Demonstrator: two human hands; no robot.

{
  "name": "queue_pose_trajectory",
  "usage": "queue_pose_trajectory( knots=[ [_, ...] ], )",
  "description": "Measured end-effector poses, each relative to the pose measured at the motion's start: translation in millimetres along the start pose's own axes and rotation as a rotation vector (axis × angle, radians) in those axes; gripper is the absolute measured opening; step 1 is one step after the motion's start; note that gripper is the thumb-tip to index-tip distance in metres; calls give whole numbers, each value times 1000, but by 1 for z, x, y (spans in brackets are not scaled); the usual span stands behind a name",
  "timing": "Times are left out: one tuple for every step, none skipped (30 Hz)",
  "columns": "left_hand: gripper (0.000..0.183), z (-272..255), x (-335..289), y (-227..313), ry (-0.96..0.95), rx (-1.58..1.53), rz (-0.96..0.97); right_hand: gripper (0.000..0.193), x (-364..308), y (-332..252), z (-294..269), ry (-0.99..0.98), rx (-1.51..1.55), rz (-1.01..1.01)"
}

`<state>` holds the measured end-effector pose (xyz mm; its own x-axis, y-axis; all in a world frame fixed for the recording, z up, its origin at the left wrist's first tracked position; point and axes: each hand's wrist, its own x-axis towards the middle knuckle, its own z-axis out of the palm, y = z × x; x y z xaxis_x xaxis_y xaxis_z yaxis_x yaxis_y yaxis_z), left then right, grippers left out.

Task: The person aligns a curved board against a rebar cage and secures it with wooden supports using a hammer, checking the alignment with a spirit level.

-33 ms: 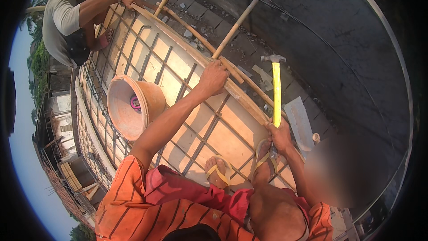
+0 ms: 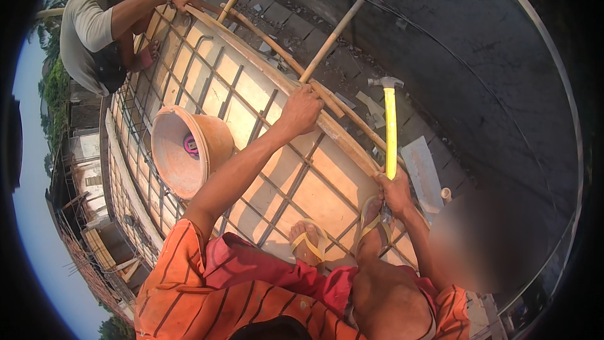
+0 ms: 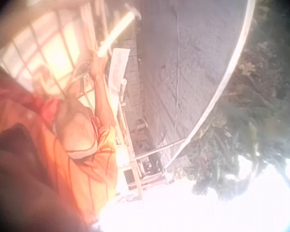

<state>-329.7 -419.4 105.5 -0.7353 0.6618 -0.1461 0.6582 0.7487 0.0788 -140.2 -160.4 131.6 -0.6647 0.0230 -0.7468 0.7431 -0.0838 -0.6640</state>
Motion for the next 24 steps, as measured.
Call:
queue_pose_trajectory(
  knots=[
    [10,-1,0,0,0,2,1,21,-1,0,0,7,-1,7],
    [10,-1,0,0,2,-7,0,21,0,-1,0,11,-1,12],
    [10,-1,-1,0,4,-16,-1,21,0,0,0,13,0,12],
    [10,-1,-1,0,6,-25,-1,21,1,2,-1,14,1,11],
    [10,-1,-1,0,7,-23,-2,21,1,1,0,19,1,12],
    [10,-1,0,0,8,-21,-2,21,-1,-1,0,19,6,23],
    [9,-2,0,0,10,-18,-2,22,-3,-5,0,19,11,35],
    [9,-2,0,0,6,-19,-5,23,-4,-7,1,16,16,47],
    [10,-2,0,0,2,-20,-8,22,-3,-7,1,14,13,41],
    [10,-3,-1,0,-2,-21,-10,22,-3,-7,1,12,10,35],
    [10,-3,-1,1,-3,-20,-9,22,-3,-7,1,12,7,29],
    [10,-3,-1,1,-5,-19,-8,22,-4,-7,1,10,10,35],
    [10,-3,0,1,-6,-17,-6,21,-5,-9,2,8,13,41],
    [10,-2,0,1,-3,-19,-5,21,-5,-10,2,7,17,48],
    [11,-1,0,1,1,-21,-5,21,-6,-11,2,7,15,48],
    [11,0,0,0,4,-23,-4,20,-6,-11,3,8,14,48],
    [11,0,0,0,5,-26,-4,20,-6,-12,2,9,14,48],
    [11,1,-1,0,5,-28,-4,20,-6,-11,2,9,13,45],
    [11,1,-1,0,6,-29,-4,20,-5,-11,2,9,13,42],
    [11,0,0,0,3,-26,-2,19,-5,-10,2,12,13,39],
    [12,0,0,0,1,-22,0,19,-5,-9,1,9,19,32],
    [12,-1,0,1,-1,-18,1,19,-4,-8,1,7,25,24],
    [12,0,0,0,2,-18,2,19,-4,-7,1,2,31,17],
    [12,1,0,0,5,-17,3,19,-4,-7,1,0,31,17]
  ],
)
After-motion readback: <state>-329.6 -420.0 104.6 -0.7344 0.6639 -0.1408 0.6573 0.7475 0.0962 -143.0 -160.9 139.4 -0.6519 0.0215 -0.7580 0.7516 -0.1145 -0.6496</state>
